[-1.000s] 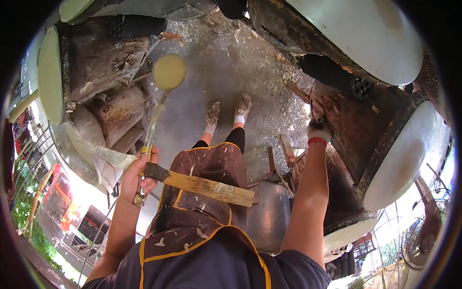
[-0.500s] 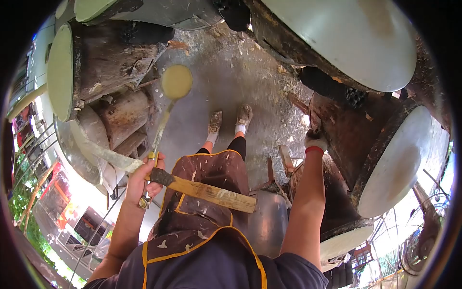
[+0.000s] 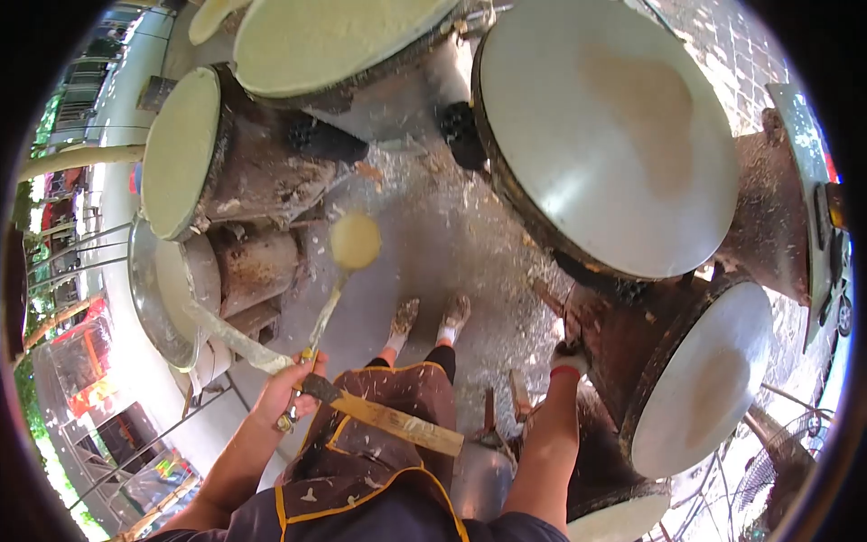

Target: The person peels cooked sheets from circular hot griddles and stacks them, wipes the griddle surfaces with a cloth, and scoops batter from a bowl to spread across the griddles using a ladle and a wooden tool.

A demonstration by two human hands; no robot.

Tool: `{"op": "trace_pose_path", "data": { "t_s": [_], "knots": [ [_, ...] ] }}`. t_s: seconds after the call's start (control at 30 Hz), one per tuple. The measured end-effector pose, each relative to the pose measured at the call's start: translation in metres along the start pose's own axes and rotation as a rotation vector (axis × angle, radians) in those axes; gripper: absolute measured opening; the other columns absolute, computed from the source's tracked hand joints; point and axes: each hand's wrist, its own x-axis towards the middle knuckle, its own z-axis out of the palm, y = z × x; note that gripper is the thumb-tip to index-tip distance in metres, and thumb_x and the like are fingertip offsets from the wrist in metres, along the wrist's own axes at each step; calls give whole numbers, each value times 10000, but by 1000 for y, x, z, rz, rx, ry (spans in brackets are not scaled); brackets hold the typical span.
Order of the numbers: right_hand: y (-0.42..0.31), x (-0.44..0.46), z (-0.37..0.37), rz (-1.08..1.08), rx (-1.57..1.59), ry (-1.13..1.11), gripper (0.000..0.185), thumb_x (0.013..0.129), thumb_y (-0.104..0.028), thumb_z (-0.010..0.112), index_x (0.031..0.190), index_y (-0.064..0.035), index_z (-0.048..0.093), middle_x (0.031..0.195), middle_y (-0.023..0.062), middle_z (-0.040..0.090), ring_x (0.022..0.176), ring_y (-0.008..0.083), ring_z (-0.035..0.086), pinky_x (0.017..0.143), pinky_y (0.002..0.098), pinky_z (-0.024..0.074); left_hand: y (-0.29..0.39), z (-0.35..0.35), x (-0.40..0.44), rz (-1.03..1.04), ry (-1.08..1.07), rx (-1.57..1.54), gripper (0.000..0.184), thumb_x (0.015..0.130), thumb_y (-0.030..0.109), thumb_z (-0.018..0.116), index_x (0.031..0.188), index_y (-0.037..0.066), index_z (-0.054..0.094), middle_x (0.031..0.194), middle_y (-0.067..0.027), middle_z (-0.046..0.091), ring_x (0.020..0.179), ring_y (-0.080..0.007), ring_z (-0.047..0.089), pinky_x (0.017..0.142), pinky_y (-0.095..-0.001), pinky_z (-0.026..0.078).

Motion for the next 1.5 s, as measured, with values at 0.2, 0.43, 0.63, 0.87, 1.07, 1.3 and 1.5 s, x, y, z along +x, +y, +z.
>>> {"op": "trace_pose_path", "data": {
  "t_s": [0.2,0.43,0.63,0.87,1.07,1.3,1.5],
  "knots": [
    [-4,-25,-2,121,87,-50,195,919,-224,481,883,-95,623,734,67,635,612,218,611,578,336,539,5,8,-11,6,-5,-37,275,941,206,462,1128,6,479,740,-30,504,415,-48,376,346,-201,320],
    [4,-161,58,233,-238,-565,198,897,-301,553,871,-115,616,732,75,644,589,186,609,495,310,509,30,9,-70,100,-40,-111,279,939,236,479,1120,24,495,767,-8,511,427,-34,382,356,-195,311],
    [78,-537,188,372,-1157,-1417,399,889,-201,577,1257,-69,494,986,96,623,790,205,607,658,300,496,43,-28,-112,252,36,-208,183,889,198,594,987,59,527,664,16,448,454,-57,401,385,-219,329],
    [233,-718,140,-597,-2045,-2039,515,831,-190,618,1317,-131,457,1135,164,608,1055,312,595,880,364,466,56,-122,-138,425,151,-185,208,899,221,584,1018,56,542,687,10,448,445,-73,417,386,-229,330],
    [382,-725,120,-619,-1703,-2076,428,845,-177,588,1241,-30,518,1156,192,594,1069,320,583,915,347,439,62,-266,-161,582,124,-437,192,917,230,541,823,73,481,619,0,440,458,-81,423,389,-238,342],
    [547,-749,195,-883,-2357,-1800,351,886,-178,527,1207,-37,541,944,187,655,850,312,632,741,389,478,83,-451,-164,390,443,-502,145,861,121,538,765,49,457,607,-2,420,456,-83,383,417,-248,328],
    [630,-746,195,-1231,-2280,-1809,315,902,-269,485,1170,-122,562,956,239,619,911,424,580,747,492,464,89,-544,-139,327,427,-336,116,841,106,520,790,23,456,563,-38,437,438,-146,441,388,-313,365]
  ]
}}
